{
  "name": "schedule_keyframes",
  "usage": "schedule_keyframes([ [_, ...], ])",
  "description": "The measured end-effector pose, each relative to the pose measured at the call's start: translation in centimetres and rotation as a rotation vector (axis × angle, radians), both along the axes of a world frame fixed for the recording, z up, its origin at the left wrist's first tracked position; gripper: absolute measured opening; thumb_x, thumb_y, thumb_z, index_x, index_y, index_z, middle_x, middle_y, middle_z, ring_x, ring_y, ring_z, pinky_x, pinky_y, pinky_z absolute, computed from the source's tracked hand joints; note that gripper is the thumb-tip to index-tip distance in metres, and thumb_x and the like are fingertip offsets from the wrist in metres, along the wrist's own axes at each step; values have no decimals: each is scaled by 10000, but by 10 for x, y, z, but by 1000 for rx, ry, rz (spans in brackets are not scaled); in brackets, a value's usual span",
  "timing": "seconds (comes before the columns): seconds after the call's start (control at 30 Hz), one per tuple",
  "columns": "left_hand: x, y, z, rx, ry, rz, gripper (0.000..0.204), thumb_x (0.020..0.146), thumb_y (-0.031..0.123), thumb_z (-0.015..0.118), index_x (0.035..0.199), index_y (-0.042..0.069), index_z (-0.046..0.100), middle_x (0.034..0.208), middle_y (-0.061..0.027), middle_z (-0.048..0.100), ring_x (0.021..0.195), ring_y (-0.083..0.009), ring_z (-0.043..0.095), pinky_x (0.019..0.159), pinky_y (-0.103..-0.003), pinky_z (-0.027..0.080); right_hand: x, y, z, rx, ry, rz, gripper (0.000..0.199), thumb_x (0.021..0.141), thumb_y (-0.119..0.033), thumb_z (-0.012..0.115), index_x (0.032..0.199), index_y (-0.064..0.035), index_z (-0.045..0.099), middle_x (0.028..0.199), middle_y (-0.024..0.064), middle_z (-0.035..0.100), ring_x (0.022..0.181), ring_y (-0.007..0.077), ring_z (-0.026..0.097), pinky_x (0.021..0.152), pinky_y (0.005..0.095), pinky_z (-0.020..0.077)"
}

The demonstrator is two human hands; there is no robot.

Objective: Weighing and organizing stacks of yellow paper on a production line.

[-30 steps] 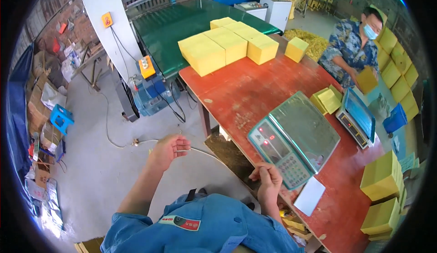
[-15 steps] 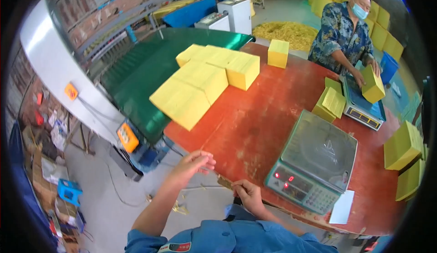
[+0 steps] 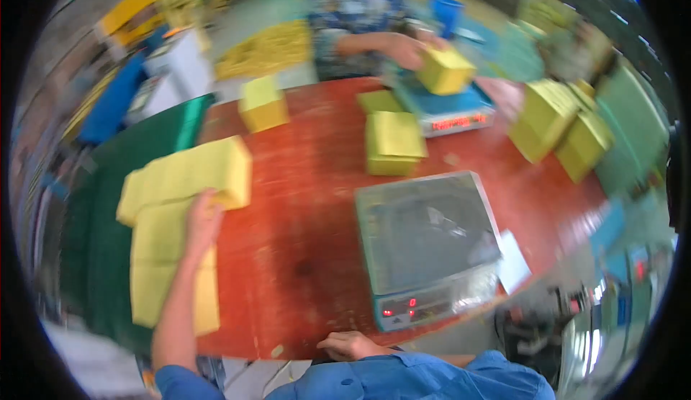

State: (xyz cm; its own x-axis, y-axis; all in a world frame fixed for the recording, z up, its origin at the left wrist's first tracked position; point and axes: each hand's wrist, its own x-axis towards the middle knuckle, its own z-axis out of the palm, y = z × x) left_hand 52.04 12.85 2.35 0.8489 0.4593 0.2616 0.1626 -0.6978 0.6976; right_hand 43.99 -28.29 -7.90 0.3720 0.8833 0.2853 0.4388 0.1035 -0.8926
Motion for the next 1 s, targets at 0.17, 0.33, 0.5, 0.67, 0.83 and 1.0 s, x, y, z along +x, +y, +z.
schedule_keyframes([
  [0.17, 95, 125, -18, 617, 18, -29, 457, 947, 213, 525, 1340, -15, 483, 1401, -227, 477, 1320, -359, 428, 1137, -444, 291, -6, 7, 8, -15, -37, -221, 334, 816, -47, 627, 1136, 30, 570, 849, 149, 562, 769, 311, 601, 635, 386, 485],
  [0.33, 149, 119, -23, 786, 292, -63, 452, 1005, 291, 435, 1318, -27, 504, 1349, -237, 510, 1291, -355, 451, 1160, -492, 215, -16, 7, 15, -105, -182, -508, 328, 790, 19, 645, 1111, -2, 585, 857, 127, 579, 743, 298, 617, 621, 398, 520],
  [0.5, 142, 101, -21, 741, 273, -166, 436, 1007, 273, 426, 1287, -49, 512, 1281, -239, 539, 1244, -369, 469, 1145, -498, 240, -18, 11, 9, -115, -246, -551, 264, 808, -6, 636, 1067, -16, 585, 861, 132, 584, 742, 306, 615, 630, 402, 524],
  [0.67, 126, 36, -18, 677, 216, -260, 426, 998, 262, 435, 1297, -34, 502, 1326, -228, 503, 1287, -371, 429, 1146, -496, 241, -21, 11, 9, -74, -289, -558, 228, 806, -24, 619, 1030, -30, 573, 834, 121, 564, 719, 318, 604, 618, 411, 502],
  [0.83, 115, 20, -5, 654, 197, -159, 498, 972, 266, 461, 1420, 53, 421, 1450, -191, 420, 1399, -321, 313, 1172, -474, 212, -28, 9, 2, -25, -320, -555, 267, 805, -10, 611, 1070, -33, 589, 869, 118, 585, 759, 305, 622, 634, 388, 523],
  [1.0, 124, 16, 13, 155, 229, -66, 675, 947, 294, 512, 1500, 3, 256, 1480, -242, 382, 1391, -360, 346, 1129, -398, 311, -39, -9, 15, 0, -221, -721, 212, 770, -7, 610, 975, -59, 626, 815, 143, 591, 718, 341, 609, 604, 413, 504],
])
